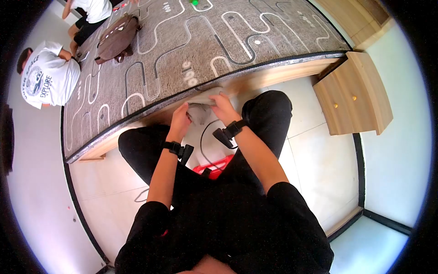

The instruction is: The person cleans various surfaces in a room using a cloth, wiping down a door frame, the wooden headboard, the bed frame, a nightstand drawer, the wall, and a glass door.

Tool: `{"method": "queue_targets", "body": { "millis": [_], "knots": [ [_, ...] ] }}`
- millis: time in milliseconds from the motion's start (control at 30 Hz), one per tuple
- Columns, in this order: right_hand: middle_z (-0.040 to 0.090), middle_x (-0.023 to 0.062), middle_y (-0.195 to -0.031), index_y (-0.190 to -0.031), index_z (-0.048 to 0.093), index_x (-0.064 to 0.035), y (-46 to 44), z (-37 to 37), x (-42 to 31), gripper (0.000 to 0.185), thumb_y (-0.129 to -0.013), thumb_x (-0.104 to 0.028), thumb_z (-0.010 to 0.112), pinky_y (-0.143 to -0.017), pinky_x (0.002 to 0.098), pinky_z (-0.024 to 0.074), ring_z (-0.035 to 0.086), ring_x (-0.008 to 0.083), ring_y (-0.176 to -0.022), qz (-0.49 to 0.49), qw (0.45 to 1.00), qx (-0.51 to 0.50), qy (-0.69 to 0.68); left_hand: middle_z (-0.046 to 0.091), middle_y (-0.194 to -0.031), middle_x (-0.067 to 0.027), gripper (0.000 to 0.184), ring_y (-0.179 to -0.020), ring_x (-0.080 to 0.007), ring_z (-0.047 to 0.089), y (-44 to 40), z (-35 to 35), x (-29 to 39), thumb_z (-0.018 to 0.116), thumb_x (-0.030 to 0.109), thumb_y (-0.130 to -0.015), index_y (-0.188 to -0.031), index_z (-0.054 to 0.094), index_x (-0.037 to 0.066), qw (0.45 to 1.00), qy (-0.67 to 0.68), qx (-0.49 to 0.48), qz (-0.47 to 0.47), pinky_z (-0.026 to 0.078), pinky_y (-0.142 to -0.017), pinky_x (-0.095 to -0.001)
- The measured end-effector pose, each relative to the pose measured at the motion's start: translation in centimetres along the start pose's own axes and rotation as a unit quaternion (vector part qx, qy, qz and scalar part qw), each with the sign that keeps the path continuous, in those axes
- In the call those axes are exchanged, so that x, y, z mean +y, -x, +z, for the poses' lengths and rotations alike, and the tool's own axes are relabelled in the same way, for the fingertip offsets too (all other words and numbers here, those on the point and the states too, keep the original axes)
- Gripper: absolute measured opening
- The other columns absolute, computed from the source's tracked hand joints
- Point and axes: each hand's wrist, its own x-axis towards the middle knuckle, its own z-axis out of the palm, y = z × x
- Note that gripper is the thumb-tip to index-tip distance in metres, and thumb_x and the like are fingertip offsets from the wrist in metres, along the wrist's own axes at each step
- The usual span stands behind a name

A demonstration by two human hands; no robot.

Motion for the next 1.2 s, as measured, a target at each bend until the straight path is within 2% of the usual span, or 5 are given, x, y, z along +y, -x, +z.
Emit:
{"method": "queue_targets", "body": {
  "millis": [367, 600, 900, 1000, 1200],
  "knots": [
    [0.050, 0.0055, -0.087, -0.106, 0.049, 0.0010, -1.4, 6.3, 6.0, 0.032, -0.077, -0.006, 0.060, -0.062, 0.0286, 0.0405, 0.050, 0.0157, -0.078, 0.042, 0.977, 0.003, 0.211, 0.060, -0.112, -0.0137, 0.020, -0.107, -0.0255, 0.056, -2.4, -8.8, 0.3, 0.052, 0.001, -0.091, -0.110, 0.057, -0.005, 0.971, 0.208, 0.102, 0.061, 0.046, -0.094, -0.0383],
    [0.057, 0.0039, -0.085, -0.089, 0.055, -0.0039, 0.3, 7.9, 6.4, 0.012, -0.078, -0.006, 0.059, -0.067, 0.0307, 0.0439, 0.054, 0.0149, -0.080, 0.044, 0.996, -0.065, 0.051, 0.058, -0.119, -0.0138, 0.025, -0.115, -0.0267, 0.053, 0.3, -9.6, 1.9, 0.052, 0.004, -0.091, -0.115, 0.054, -0.003, 0.965, 0.219, 0.106, 0.097, 0.041, -0.103, -0.0397],
    [0.060, 0.0028, -0.095, -0.108, 0.056, -0.0022, 1.4, 4.0, 1.5, 0.028, -0.081, -0.005, 0.062, -0.076, 0.0281, 0.0441, 0.057, 0.0139, -0.088, 0.033, 0.998, -0.048, 0.031, 0.059, -0.119, -0.0110, 0.026, -0.113, -0.0218, 0.055, -0.3, -4.6, 0.8, 0.054, 0.006, -0.092, -0.117, 0.055, 0.000, 0.980, 0.171, 0.040, 0.088, 0.041, -0.102, -0.0354],
    [0.061, 0.0007, -0.087, -0.098, 0.058, -0.0098, 2.0, 2.1, -0.1, 0.017, -0.081, -0.009, 0.064, -0.063, 0.0256, 0.0392, 0.055, 0.0099, -0.076, -0.048, 0.996, -0.012, 0.076, 0.060, -0.117, -0.0104, 0.027, -0.112, -0.0218, 0.055, -2.2, -3.1, -0.7, 0.055, 0.004, -0.092, -0.118, 0.054, -0.001, 0.976, 0.206, 0.016, 0.064, 0.041, -0.101, -0.0345],
    [0.062, 0.0041, -0.106, -0.119, 0.053, 0.0028, 3.8, -1.0, -4.1, 0.034, -0.085, 0.001, 0.057, -0.085, 0.0264, 0.0454, 0.058, 0.0119, -0.095, -0.176, 0.984, -0.030, 0.025, 0.045, -0.139, -0.0156, 0.046, -0.121, -0.0230, 0.049, -1.7, 3.2, -1.1, 0.056, 0.000, -0.091, -0.132, 0.038, -0.006, 0.978, 0.198, -0.028, 0.050, 0.041, -0.101, -0.0337]
  ]
}}
